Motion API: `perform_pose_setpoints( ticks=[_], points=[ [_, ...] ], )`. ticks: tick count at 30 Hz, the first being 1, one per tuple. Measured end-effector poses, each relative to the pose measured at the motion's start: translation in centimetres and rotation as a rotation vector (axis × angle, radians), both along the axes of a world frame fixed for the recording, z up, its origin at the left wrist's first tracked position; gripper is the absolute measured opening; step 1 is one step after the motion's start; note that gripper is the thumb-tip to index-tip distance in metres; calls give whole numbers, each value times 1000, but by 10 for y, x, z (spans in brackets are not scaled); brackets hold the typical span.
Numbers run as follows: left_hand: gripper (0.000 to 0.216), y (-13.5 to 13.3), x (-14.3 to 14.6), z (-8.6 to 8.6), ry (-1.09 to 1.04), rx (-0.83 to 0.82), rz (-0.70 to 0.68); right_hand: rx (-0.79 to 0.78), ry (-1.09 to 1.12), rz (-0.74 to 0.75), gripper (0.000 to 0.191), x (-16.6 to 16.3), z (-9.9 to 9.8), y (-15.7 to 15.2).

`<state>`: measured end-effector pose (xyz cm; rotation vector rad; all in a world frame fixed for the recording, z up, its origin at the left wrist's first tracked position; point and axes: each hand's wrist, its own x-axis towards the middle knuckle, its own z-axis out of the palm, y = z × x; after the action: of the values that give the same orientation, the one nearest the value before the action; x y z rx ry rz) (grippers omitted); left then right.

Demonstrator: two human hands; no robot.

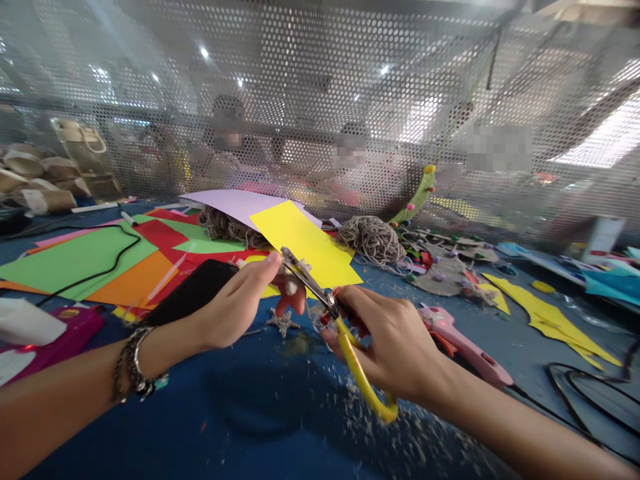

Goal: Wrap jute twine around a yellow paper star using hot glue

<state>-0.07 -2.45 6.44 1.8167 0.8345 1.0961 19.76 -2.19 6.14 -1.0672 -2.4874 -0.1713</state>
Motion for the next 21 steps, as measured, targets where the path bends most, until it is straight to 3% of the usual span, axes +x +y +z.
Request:
perform_pose_setpoints(
  ticks=[7,13,17,21],
  points=[
    [42,-4,1,8,200,218,71,74,-33,-30,22,3,1,1],
    [37,-5,1,8,163,317,29,174,-73,-19,20,3,4,0],
    [31,-3,0,7,187,430,-31,163,-104,-11,22,3,6,-2],
    [27,0,0,7,282,584,-6,132,-117,-18,24,3,7,-4]
  ],
)
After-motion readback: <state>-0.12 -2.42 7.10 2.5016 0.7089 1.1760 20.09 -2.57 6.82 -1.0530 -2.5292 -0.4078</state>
